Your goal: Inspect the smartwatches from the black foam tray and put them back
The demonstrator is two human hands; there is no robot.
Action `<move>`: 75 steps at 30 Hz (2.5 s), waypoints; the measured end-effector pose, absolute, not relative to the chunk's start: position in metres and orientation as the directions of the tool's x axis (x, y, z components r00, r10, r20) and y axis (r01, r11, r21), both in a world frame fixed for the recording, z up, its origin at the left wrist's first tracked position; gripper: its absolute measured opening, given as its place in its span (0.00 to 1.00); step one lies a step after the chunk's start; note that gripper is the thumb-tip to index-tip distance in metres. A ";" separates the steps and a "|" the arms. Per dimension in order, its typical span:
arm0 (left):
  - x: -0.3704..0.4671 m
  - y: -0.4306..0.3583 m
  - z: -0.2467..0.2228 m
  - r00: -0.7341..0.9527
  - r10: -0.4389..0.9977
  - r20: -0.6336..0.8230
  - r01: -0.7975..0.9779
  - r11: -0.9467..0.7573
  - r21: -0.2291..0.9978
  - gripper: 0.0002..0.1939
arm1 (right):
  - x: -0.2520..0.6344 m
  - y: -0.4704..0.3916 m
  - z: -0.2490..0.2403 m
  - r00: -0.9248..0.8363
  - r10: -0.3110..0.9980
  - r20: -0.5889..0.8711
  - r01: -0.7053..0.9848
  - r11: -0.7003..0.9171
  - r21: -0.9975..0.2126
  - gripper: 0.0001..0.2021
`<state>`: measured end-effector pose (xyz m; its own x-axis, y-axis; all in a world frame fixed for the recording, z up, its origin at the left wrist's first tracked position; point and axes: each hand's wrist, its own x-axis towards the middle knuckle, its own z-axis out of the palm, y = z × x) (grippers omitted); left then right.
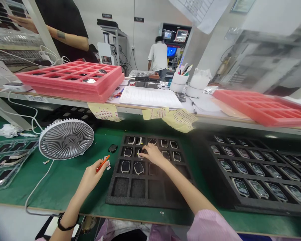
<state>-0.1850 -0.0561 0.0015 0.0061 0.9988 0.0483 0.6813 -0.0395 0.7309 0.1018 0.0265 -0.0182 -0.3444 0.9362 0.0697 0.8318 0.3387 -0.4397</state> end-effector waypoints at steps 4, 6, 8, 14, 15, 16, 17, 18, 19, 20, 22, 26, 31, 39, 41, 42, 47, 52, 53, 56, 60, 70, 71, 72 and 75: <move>-0.181 -0.058 0.000 0.043 0.998 0.044 0.656 -0.062 0.752 0.22 | 0.105 0.035 -0.013 -0.408 0.911 0.062 0.734 0.368 -0.570 0.16; -0.179 -0.059 0.000 0.064 0.997 0.031 0.631 -0.064 0.773 0.22 | 0.106 0.034 -0.013 -0.440 0.895 0.074 0.655 0.376 -0.656 0.15; -0.177 -0.060 0.001 0.099 0.995 0.005 0.587 -0.062 0.807 0.22 | 0.106 0.030 -0.015 -0.456 0.887 0.075 0.565 0.354 -0.745 0.14; -0.156 -0.062 0.007 0.260 0.965 -0.047 0.412 -0.066 0.909 0.20 | 0.097 0.014 -0.018 -0.349 0.935 0.058 0.334 0.182 -0.925 0.18; -0.150 -0.062 0.009 0.297 0.954 -0.046 0.375 -0.072 0.924 0.19 | 0.092 0.010 -0.015 -0.330 0.943 0.046 0.237 0.130 -0.963 0.18; -0.143 -0.062 0.010 0.331 0.943 -0.040 0.336 -0.078 0.939 0.19 | 0.086 0.005 -0.011 -0.319 0.947 0.026 0.104 0.062 -0.993 0.17; -0.136 -0.063 0.012 0.363 0.931 -0.032 0.295 -0.082 0.952 0.19 | 0.080 0.000 -0.006 -0.320 0.947 -0.003 -0.058 -0.022 -0.998 0.17; -0.130 -0.063 0.014 0.390 0.921 -0.025 0.255 -0.082 0.964 0.19 | 0.073 -0.005 -0.001 -0.339 0.940 -0.028 -0.205 -0.103 -0.973 0.16; -0.124 -0.063 0.015 0.409 0.912 -0.020 0.218 -0.077 0.973 0.19 | 0.067 -0.010 0.003 -0.363 0.931 -0.045 -0.321 -0.170 -0.932 0.16; -0.120 -0.063 0.017 0.422 0.906 -0.017 0.188 -0.069 0.980 0.19 | 0.062 -0.014 0.008 -0.387 0.921 -0.052 -0.398 -0.218 -0.891 0.15; -0.114 -0.063 0.020 0.422 0.906 -0.018 0.151 -0.051 0.987 0.20 | 0.054 -0.020 0.014 -0.410 0.911 -0.053 -0.491 -0.269 -0.829 0.14; -0.112 -0.062 0.024 0.409 0.912 -0.023 0.139 -0.038 0.990 0.20 | 0.051 -0.024 0.019 -0.422 0.906 -0.029 -0.537 -0.275 -0.797 0.12; -0.111 -0.062 0.024 0.436 0.899 -0.028 0.174 -0.054 0.983 0.21 | 0.048 -0.031 0.027 -0.418 0.908 -0.020 -0.466 -0.233 -0.854 0.13; -0.112 -0.066 0.024 0.424 0.905 -0.043 0.139 -0.019 0.990 0.21 | 0.043 -0.033 0.038 -0.273 0.959 -0.077 -0.443 -0.196 -0.875 0.14; -0.112 -0.066 0.025 0.420 0.907 -0.041 0.132 -0.016 0.991 0.21 | 0.044 -0.033 0.038 -0.256 0.963 -0.083 -0.445 -0.194 -0.874 0.15; -0.112 -0.066 0.025 0.422 0.906 -0.041 0.129 -0.015 0.992 0.21 | 0.043 -0.033 0.037 -0.255 0.963 -0.088 -0.444 -0.198 -0.874 0.15; -0.110 -0.067 0.028 0.447 0.893 -0.057 0.133 -0.004 0.991 0.21 | 0.042 -0.035 0.036 -0.274 0.956 -0.101 -0.422 -0.214 -0.881 0.16; -0.110 -0.066 0.032 0.474 0.874 -0.104 0.095 0.066 0.993 0.22 | 0.041 -0.035 0.035 -0.289 0.951 -0.107 -0.423 -0.228 -0.877 0.16; -0.110 -0.066 0.032 0.484 0.867 -0.120 0.074 0.096 0.993 0.23 | 0.040 -0.036 0.035 -0.308 0.945 -0.112 -0.434 -0.245 -0.867 0.16; -0.108 -0.066 0.033 0.508 0.848 -0.151 -0.014 0.183 0.983 0.23 | 0.037 -0.037 0.036 -0.399 0.907 -0.134 -0.496 -0.336 -0.801 0.17; -0.104 -0.069 0.031 0.519 0.847 -0.120 -0.123 0.213 0.969 0.23 | 0.032 -0.042 0.038 -0.458 0.876 -0.150 -0.564 -0.417 -0.713 0.20; -0.105 -0.057 0.025 0.377 0.924 -0.069 -0.066 0.101 0.993 0.25 | 0.027 -0.042 0.032 -0.298 0.942 -0.153 -0.497 -0.290 -0.818 0.17; -0.104 -0.056 0.024 0.347 0.936 -0.054 -0.054 0.077 0.996 0.24 | 0.025 -0.042 0.030 -0.269 0.952 -0.143 -0.458 -0.257 -0.851 0.17; -0.103 -0.055 0.024 0.324 0.945 -0.036 -0.041 0.052 0.998 0.24 | 0.023 -0.043 0.029 -0.251 0.959 -0.131 -0.413 -0.228 -0.882 0.17; -0.103 -0.054 0.020 0.282 0.959 -0.004 -0.018 0.010 1.000 0.23 | 0.023 -0.037 0.022 -0.219 0.973 -0.076 -0.274 -0.136 -0.952 0.17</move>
<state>-0.1031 -0.0537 0.0205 0.2821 0.9594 -0.0041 -0.0185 0.0097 0.9998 0.0226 -0.0366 0.0222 -0.2193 0.9727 -0.0760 -0.2735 -0.1360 -0.9522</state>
